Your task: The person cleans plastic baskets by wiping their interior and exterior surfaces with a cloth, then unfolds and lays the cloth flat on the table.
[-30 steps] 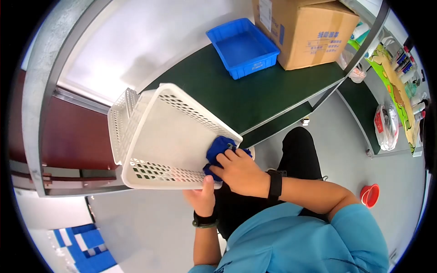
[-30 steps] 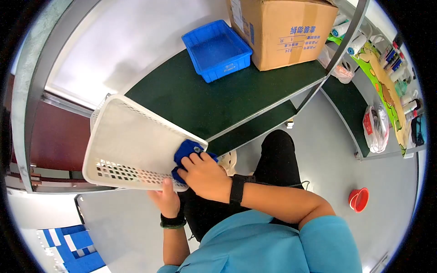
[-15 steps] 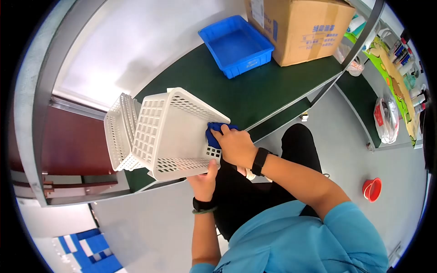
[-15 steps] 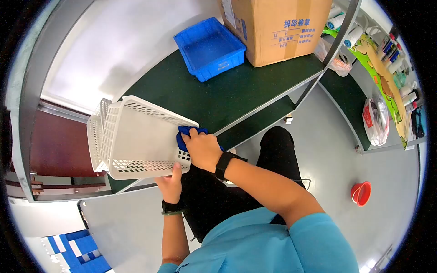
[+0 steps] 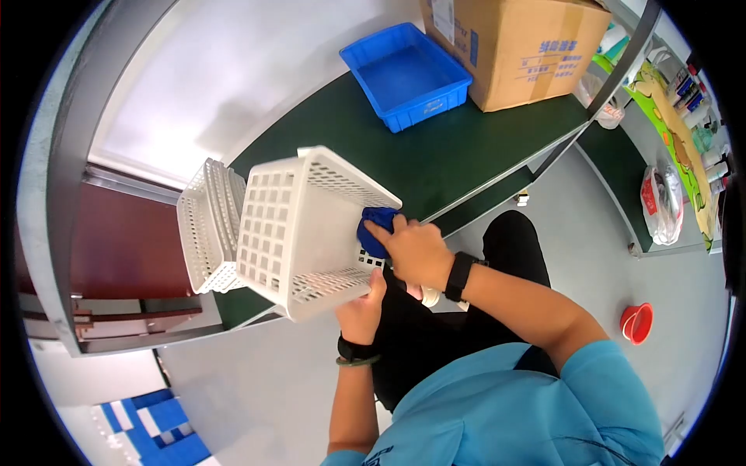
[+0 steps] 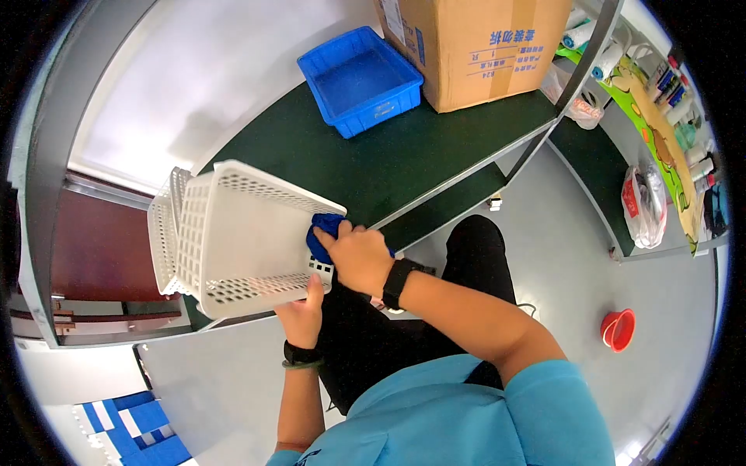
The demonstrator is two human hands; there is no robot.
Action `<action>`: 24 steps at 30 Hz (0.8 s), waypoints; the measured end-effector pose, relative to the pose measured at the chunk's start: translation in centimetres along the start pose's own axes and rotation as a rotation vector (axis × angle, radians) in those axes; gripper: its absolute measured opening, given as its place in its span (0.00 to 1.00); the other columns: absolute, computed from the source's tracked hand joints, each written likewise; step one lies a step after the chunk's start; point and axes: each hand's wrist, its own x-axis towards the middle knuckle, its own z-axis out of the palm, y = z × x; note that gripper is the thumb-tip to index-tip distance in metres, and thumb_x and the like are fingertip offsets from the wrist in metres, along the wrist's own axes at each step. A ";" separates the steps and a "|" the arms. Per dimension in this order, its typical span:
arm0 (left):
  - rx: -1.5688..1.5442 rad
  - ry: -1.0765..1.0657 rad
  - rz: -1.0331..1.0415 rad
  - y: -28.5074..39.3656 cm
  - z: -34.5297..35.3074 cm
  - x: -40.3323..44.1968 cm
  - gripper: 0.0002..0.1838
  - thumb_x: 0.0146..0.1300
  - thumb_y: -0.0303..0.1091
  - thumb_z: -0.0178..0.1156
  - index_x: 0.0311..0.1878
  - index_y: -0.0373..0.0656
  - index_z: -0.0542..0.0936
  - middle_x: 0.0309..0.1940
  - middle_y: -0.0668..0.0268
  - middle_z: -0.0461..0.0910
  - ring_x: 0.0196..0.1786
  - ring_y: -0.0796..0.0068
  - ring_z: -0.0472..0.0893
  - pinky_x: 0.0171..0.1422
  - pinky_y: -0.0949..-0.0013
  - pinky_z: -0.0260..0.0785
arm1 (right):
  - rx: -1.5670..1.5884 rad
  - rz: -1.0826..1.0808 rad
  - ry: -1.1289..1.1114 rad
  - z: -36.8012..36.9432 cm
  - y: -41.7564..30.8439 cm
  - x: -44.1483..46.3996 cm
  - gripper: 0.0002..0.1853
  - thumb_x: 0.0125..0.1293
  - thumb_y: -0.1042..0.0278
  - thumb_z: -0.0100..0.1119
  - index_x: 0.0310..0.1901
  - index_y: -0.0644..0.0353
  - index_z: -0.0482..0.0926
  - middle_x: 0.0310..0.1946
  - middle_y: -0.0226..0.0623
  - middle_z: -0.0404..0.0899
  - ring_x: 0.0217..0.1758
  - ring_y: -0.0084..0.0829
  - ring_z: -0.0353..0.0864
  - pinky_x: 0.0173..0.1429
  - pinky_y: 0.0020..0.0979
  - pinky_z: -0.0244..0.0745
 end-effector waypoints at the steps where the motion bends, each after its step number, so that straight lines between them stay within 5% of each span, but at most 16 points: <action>1: 0.006 -0.011 0.045 0.5 0.0 0.4 0.32 0.56 0.25 0.67 0.61 0.28 0.63 0.51 0.52 0.72 0.51 0.63 0.74 0.59 0.62 0.67 | 0.067 0.011 0.007 0.4 -0.4 -0.3 0.36 0.50 0.65 0.64 0.66 0.50 0.68 0.38 0.48 0.76 0.34 0.44 0.82 0.31 0.39 0.76; 5: -0.081 0.101 0.073 2.3 0.4 1.9 0.40 0.55 0.25 0.67 0.67 0.29 0.55 0.60 0.49 0.60 0.61 0.59 0.65 0.67 0.60 0.59 | 0.048 -0.076 -0.018 0.8 -0.6 -1.1 0.35 0.52 0.63 0.63 0.66 0.54 0.68 0.38 0.48 0.76 0.34 0.43 0.82 0.30 0.38 0.76; 11: 0.102 0.136 0.164 2.6 0.6 1.8 0.43 0.53 0.26 0.68 0.67 0.29 0.53 0.59 0.48 0.61 0.62 0.57 0.63 0.69 0.58 0.55 | -0.309 -0.048 0.251 0.1 0.0 0.8 0.37 0.51 0.62 0.62 0.66 0.58 0.68 0.36 0.38 0.71 0.37 0.34 0.76 0.32 0.30 0.73; 16: 0.004 0.108 0.104 2.4 0.8 1.8 0.44 0.53 0.27 0.68 0.67 0.28 0.51 0.60 0.46 0.60 0.62 0.56 0.64 0.69 0.58 0.55 | -0.308 -0.053 0.122 0.5 0.4 1.0 0.32 0.52 0.65 0.61 0.62 0.59 0.72 0.38 0.40 0.73 0.42 0.37 0.77 0.37 0.33 0.76; 20: -0.013 0.160 0.094 3.2 0.8 2.1 0.46 0.53 0.28 0.69 0.67 0.27 0.49 0.62 0.45 0.58 0.63 0.55 0.64 0.70 0.58 0.55 | 0.180 -0.037 -0.096 -2.3 1.8 1.2 0.28 0.51 0.69 0.61 0.58 0.61 0.74 0.42 0.49 0.77 0.45 0.47 0.81 0.43 0.42 0.79; 22: 0.072 0.215 0.178 2.7 0.7 2.4 0.45 0.51 0.28 0.70 0.66 0.27 0.51 0.59 0.46 0.60 0.60 0.55 0.67 0.66 0.58 0.59 | 0.375 -0.154 -0.079 -1.6 3.9 0.6 0.26 0.53 0.71 0.59 0.57 0.63 0.74 0.41 0.46 0.79 0.40 0.39 0.83 0.43 0.39 0.79; 24: 0.154 0.282 0.251 2.7 0.6 2.8 0.45 0.49 0.29 0.72 0.64 0.28 0.54 0.56 0.47 0.63 0.56 0.56 0.70 0.62 0.58 0.64 | 1.131 0.051 -0.118 -3.4 3.4 -1.3 0.21 0.57 0.73 0.56 0.54 0.65 0.75 0.39 0.38 0.80 0.38 0.27 0.80 0.43 0.32 0.78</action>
